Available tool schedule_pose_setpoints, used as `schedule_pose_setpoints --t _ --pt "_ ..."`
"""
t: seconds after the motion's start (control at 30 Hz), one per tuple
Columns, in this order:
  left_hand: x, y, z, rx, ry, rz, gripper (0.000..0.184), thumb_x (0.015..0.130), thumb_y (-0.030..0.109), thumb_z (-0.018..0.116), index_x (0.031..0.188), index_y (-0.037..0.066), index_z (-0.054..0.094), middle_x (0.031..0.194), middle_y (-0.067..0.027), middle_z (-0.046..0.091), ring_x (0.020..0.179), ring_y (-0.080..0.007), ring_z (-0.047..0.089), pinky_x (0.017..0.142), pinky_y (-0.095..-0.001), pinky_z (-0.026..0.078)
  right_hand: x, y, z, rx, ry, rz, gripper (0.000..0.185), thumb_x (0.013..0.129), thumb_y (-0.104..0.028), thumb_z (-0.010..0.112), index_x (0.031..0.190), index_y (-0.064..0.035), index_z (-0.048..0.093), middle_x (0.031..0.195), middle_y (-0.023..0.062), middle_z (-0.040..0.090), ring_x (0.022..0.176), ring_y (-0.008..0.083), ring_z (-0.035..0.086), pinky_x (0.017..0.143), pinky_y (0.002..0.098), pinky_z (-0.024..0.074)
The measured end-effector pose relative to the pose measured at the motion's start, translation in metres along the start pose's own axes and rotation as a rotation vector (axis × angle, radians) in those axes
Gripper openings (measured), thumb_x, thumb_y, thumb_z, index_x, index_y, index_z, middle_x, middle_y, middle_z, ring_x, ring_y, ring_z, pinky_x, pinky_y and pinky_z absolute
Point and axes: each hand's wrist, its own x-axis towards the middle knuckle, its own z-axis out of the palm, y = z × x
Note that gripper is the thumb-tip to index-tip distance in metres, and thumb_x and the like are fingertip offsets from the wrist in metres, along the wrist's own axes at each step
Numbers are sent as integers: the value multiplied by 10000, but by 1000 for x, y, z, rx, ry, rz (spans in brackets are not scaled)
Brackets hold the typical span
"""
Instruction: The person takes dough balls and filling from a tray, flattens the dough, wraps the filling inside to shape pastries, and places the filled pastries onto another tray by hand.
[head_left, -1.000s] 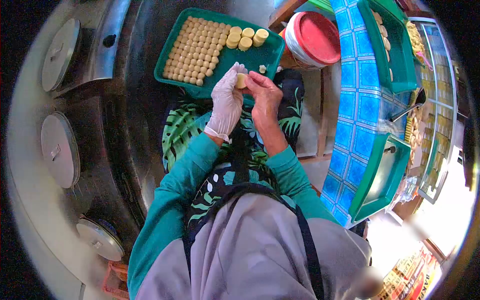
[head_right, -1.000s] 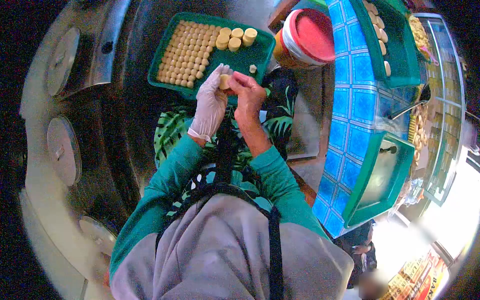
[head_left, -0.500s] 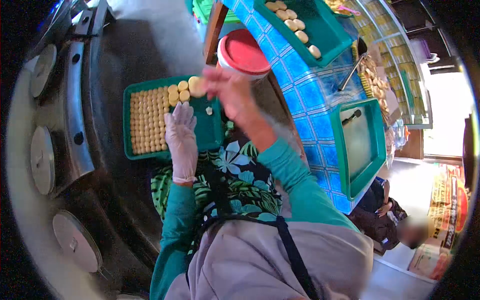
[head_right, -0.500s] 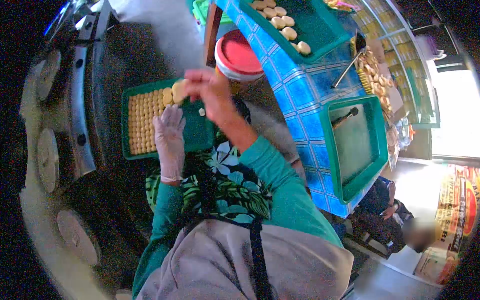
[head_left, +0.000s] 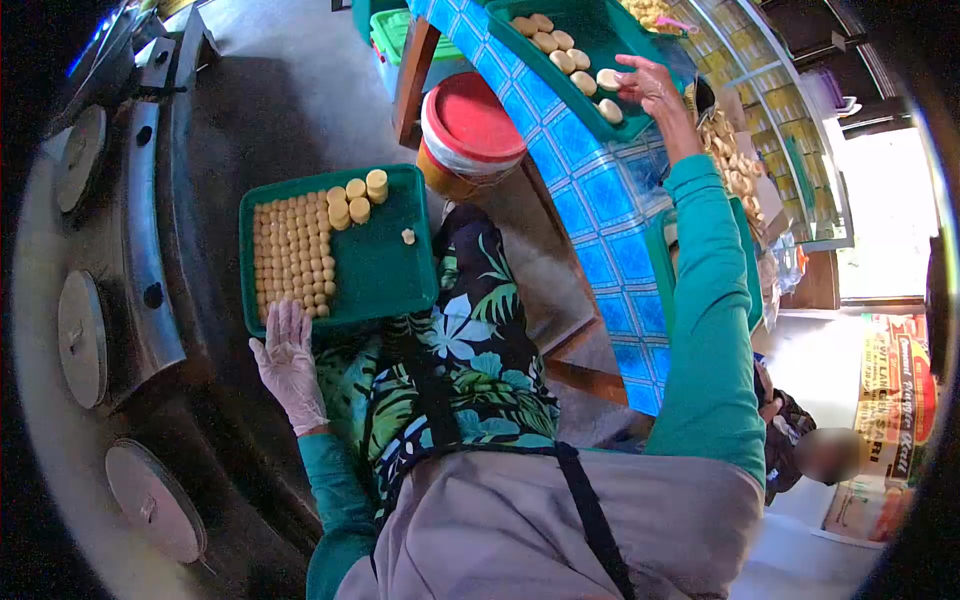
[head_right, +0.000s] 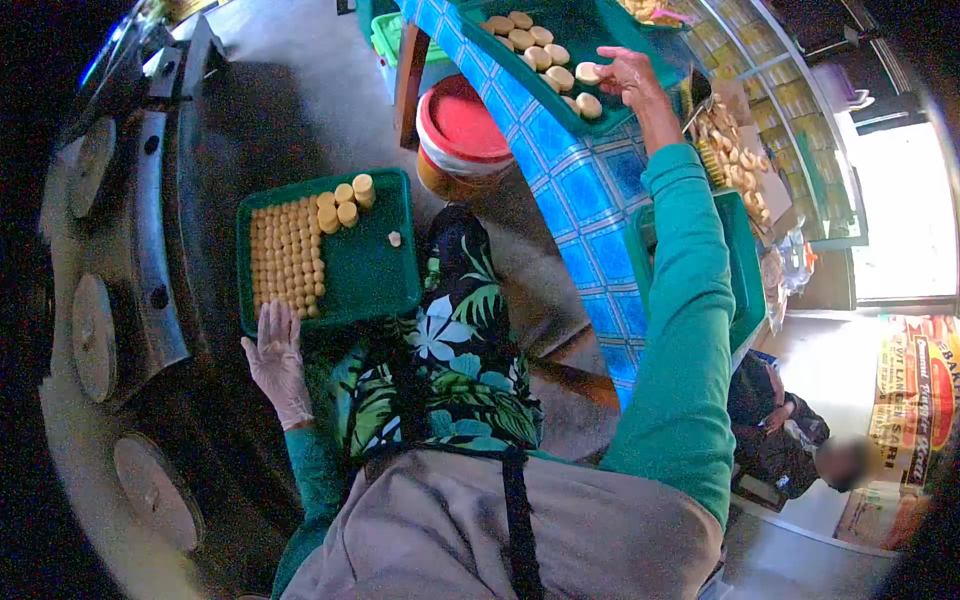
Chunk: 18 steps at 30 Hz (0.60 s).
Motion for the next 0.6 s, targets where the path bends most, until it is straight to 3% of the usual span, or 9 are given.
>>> schedule_pose_setpoints --t 0.1,0.27,0.37,0.43,0.53,0.6 --pt "-1 -3 -6 -47 -2 18 718 1002 447 406 1443 -98 250 1529 -260 230 1437 -379 195 1184 -497 187 0 4 16 -21 53 -18 456 799 -1 688 1241 -63 596 971 112 697 746 179 668 565 325 551" --pt "0 -3 -15 -109 2 27 733 997 446 420 1447 -102 232 1531 -259 226 1437 -381 194 1183 -517 168 4 0 30 -102 165 -53 397 801 5 654 1193 -58 638 923 89 702 683 157 645 533 262 506" --pt "1 -3 -16 -86 25 56 744 991 450 431 1446 -103 231 1531 -259 227 1438 -382 192 1180 -526 168 9 5 27 -508 229 -246 369 768 -5 651 1135 -36 667 859 81 703 645 151 637 509 262 492" --pt "2 -2 -18 -115 -21 35 753 986 454 442 1447 -103 231 1531 -261 226 1436 -383 196 1182 -522 162 -2 4 30 -258 264 -134 247 782 -109 633 1004 -44 719 853 133 723 733 239 686 570 357 541" --pt "3 -4 -11 -111 37 53 733 997 453 405 1452 -94 227 1536 -254 219 1440 -382 185 1185 -524 141 4 -2 23 -111 175 -10 244 782 -137 590 965 -66 734 898 140 725 792 280 691 674 396 545" --pt "5 -7 -7 -140 30 52 721 1003 452 382 1456 -86 227 1540 -247 215 1443 -379 177 1186 -524 131 14 -5 13 -899 237 -481 289 765 -165 576 1001 -95 727 914 133 718 855 310 680 763 410 534"
